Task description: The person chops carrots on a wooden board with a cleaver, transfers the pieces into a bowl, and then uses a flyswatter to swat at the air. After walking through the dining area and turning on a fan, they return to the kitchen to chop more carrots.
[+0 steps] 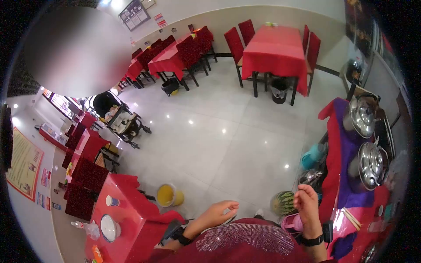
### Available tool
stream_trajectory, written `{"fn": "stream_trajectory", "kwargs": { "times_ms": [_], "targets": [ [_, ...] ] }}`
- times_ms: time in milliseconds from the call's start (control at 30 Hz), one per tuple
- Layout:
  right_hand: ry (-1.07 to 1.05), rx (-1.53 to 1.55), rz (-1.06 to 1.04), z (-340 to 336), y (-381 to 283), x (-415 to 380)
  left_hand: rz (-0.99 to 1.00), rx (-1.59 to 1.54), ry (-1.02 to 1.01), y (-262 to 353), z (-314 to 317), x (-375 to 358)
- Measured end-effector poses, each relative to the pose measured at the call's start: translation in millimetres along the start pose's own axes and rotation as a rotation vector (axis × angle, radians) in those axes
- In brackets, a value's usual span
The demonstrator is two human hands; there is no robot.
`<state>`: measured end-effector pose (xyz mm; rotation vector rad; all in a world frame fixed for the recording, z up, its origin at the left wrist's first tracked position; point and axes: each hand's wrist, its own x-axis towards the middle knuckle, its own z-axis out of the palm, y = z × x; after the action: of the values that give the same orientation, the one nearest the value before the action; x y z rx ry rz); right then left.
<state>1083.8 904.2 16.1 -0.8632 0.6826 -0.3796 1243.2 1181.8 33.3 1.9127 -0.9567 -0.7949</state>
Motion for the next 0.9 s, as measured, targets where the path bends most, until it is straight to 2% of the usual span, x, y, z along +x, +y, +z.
{"fn": "stream_trajectory", "kwargs": {
  "times_ms": [133,300,333,433,567,700,800,900],
  "targets": [
    [0.174,0.097,-0.032,-31.9,-18.7,33.3,-0.018,0.024,-0.119,1.9,0.6,63.2],
    [0.224,0.159,0.077,-29.1,-15.8,71.9,-0.159,0.029,-0.277,6.4,-21.3,133.3],
    [0.222,0.158,0.079,-27.4,-19.7,81.8,-0.161,0.028,-0.275,-1.9,-21.3,148.5],
    [0.265,0.152,0.054,-22.3,-35.3,118.8,0.072,-0.015,-0.291,-36.8,-19.4,200.0],
    [0.337,0.126,-0.011,-4.5,-69.3,185.8,0.111,-0.052,-0.278,-34.2,-56.9,275.4],
    [0.243,0.114,0.033,46.0,-101.6,255.5,0.034,-0.056,-0.240,-34.1,-110.5,328.3],
    [0.189,0.083,-0.017,75.4,-118.3,304.0,-0.070,-0.055,-0.192,-47.4,-154.8,366.1],
    [0.233,0.095,0.028,81.6,-126.1,336.6,-0.158,-0.042,-0.147,-57.7,-184.7,403.4]
  ]
}}
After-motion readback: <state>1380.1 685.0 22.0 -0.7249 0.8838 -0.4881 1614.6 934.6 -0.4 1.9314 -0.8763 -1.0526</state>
